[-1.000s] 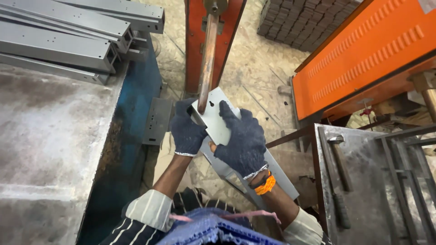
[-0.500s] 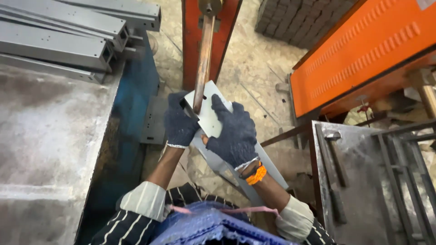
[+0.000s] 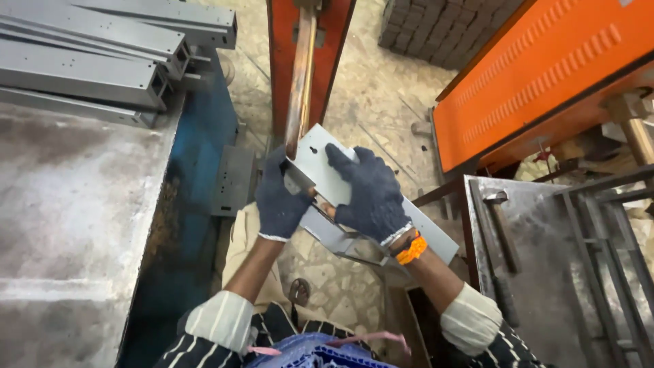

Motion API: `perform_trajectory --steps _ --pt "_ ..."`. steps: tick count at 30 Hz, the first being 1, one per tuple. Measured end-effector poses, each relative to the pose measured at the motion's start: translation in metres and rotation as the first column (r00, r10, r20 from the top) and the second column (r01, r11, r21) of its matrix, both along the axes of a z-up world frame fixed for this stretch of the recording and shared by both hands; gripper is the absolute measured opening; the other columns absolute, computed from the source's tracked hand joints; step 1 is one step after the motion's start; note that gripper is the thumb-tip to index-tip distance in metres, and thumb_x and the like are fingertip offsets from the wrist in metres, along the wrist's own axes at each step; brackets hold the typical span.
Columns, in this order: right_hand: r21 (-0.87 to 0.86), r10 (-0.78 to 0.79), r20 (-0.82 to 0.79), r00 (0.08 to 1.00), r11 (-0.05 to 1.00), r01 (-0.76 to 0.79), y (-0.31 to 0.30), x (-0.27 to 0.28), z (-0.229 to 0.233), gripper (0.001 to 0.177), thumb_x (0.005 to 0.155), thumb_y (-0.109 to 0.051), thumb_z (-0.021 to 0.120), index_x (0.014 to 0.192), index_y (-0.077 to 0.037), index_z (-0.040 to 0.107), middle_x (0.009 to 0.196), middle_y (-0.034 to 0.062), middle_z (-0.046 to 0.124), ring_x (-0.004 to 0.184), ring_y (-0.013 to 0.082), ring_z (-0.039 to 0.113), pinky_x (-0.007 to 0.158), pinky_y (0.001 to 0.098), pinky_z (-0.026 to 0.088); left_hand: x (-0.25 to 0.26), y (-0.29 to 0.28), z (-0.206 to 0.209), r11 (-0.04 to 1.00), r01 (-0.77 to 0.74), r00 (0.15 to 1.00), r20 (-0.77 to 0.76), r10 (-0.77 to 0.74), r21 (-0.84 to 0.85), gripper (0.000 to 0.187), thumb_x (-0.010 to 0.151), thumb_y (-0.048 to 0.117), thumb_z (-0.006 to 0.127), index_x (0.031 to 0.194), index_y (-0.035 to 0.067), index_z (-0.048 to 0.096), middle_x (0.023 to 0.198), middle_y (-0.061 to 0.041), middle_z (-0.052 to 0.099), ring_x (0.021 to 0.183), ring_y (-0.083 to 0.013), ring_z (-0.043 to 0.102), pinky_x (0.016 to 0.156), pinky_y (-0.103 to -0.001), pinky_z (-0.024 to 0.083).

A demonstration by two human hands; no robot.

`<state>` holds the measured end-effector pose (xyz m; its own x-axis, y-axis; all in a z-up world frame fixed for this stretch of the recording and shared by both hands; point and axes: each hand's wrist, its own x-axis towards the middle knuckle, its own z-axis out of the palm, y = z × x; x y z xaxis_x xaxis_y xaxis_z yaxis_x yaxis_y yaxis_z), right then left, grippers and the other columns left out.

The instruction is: Assembling, filing, and spot welding metal frame components in a hardware factory.

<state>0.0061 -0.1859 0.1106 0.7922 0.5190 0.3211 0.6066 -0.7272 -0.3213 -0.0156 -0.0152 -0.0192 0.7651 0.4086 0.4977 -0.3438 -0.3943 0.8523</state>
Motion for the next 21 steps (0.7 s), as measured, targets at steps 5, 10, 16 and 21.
perform_trajectory --steps 5,10,16,21 --pt "-0.012 0.051 0.048 0.998 0.999 -0.051 -0.006 0.01 -0.005 0.086 0.064 -0.05 0.088 0.141 -0.02 0.063 0.127 0.0276 0.061 0.104 0.0433 0.065 0.087 0.0513 0.053 -0.001 -0.007 0.0 0.997 -0.075 0.996 -0.04 0.075 0.018 0.084 0.074 0.045 0.09 0.14 0.01 0.053 0.127 -0.012 0.065 0.117 -0.0286 0.068 0.098 -0.039 0.054" --pt "0.005 0.07 0.117 0.991 0.997 -0.071 -0.009 0.015 -0.011 0.081 0.069 -0.054 0.086 0.14 -0.022 0.064 0.13 0.0273 0.061 0.107 0.0422 0.066 0.088 0.0509 0.054 0.003 -0.01 -0.005 0.996 -0.089 0.995 -0.04 0.089 -0.004 0.084 0.075 0.052 0.089 0.137 0.009 0.052 0.125 -0.012 0.063 0.115 -0.0286 0.067 0.097 -0.04 0.054" --pt "-0.058 0.037 0.021 0.999 0.998 -0.036 -0.006 0.016 -0.007 0.084 0.062 -0.048 0.086 0.139 -0.023 0.064 0.13 0.0301 0.059 0.101 0.0451 0.065 0.085 0.0531 0.052 0.006 -0.01 -0.017 0.99 -0.136 0.991 -0.011 0.136 0.043 0.086 0.074 0.054 0.089 0.135 0.006 0.054 0.122 -0.013 0.062 0.114 -0.028 0.066 0.099 -0.04 0.053" --pt "-0.075 0.078 0.033 0.996 0.994 -0.075 -0.006 0.014 -0.008 0.087 0.062 -0.047 0.086 0.142 -0.021 0.062 0.132 0.0321 0.057 0.107 0.0477 0.062 0.089 0.0537 0.05 0.001 -0.009 -0.019 0.997 -0.064 0.998 -0.012 0.063 -0.034 0.081 0.074 0.042 0.091 0.136 0.006 0.053 0.126 -0.014 0.061 0.118 -0.0277 0.065 0.101 -0.038 0.053"
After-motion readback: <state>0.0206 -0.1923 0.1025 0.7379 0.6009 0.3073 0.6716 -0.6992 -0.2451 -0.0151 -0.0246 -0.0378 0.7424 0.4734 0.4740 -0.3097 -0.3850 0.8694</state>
